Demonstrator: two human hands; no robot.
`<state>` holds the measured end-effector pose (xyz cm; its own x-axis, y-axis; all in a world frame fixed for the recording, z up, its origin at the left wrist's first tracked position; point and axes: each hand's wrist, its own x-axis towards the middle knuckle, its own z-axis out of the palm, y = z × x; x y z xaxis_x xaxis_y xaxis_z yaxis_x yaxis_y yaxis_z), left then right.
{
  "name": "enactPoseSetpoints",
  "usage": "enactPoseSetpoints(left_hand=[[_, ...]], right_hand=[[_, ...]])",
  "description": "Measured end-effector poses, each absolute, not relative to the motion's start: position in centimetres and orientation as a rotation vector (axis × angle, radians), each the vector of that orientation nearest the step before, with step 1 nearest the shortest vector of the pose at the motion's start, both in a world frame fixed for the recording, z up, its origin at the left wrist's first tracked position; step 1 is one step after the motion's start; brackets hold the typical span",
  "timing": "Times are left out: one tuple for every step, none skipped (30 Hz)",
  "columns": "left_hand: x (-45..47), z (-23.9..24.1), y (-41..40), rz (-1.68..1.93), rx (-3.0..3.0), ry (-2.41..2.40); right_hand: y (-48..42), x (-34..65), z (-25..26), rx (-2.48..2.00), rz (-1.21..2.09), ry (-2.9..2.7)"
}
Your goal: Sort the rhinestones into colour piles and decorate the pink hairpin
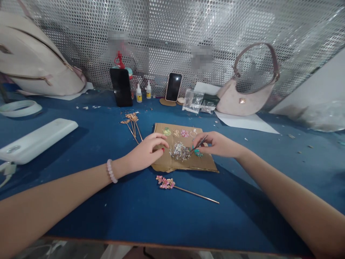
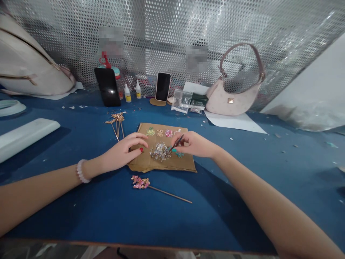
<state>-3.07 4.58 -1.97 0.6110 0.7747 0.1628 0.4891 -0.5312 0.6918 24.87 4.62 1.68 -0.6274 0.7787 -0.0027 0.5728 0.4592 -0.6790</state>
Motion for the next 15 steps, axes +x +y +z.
enactPoseSetpoints(left_hand=[[-3.08,-1.97,4.58,0.614,2.231,0.993],[-3.08,-1.96,4.58,0.614,2.230,0.993],[-3.07,-1.95,4.57,0.615,2.230,0.992],[-3.06,-1.95,4.55,0.619,2.231,0.990],[-3.04,-1.94,4.54,0.620,2.231,0.990],[-3.02,-1.93,4.54,0.619,2.230,0.992],[-3.01,-1.92,4.53,0.617,2.229,0.995],[-3.00,-1.91,4.53,0.614,2.229,0.996],[-2.99,-1.90,4.54,0.612,2.229,0.997],[-2.99,-1.89,4.54,0.612,2.230,0.995],[-3.00,-1.88,4.55,0.611,2.232,0.992],[-3.01,-1.88,4.56,0.614,2.235,0.991],[-3.03,-1.88,4.56,0.613,2.236,0.991],[-3.04,-1.89,4.56,0.612,2.238,0.992],[-3.05,-1.90,4.56,0.610,2.238,0.993]], right_hand=[[4.65,24.86,1.56,-1.160,0.933,-2.388],[4.69,24.87,1.46,-1.159,0.925,-2.376],[4.71,24.87,1.39,-1.150,0.922,-2.367],[4.73,24.87,1.34,-1.136,0.918,-2.362],[4.73,24.86,1.31,-1.124,0.914,-2.358],[4.73,24.84,1.30,-1.119,0.909,-2.354],[4.71,24.80,1.29,-1.122,0.903,-2.353],[4.68,24.75,1.30,-1.131,0.897,-2.353],[4.64,24.69,1.31,-1.144,0.893,-2.356],[4.60,24.63,1.32,-1.154,0.893,-2.360],[4.57,24.59,1.34,-1.160,0.893,-2.366],[4.54,24.55,1.36,-1.165,0.890,-2.369],[4.51,24.53,1.37,-1.169,0.886,-2.369],[4.50,24.52,1.38,-1.176,0.882,-2.365],[4.48,24.52,1.38,-1.184,0.880,-2.362]])
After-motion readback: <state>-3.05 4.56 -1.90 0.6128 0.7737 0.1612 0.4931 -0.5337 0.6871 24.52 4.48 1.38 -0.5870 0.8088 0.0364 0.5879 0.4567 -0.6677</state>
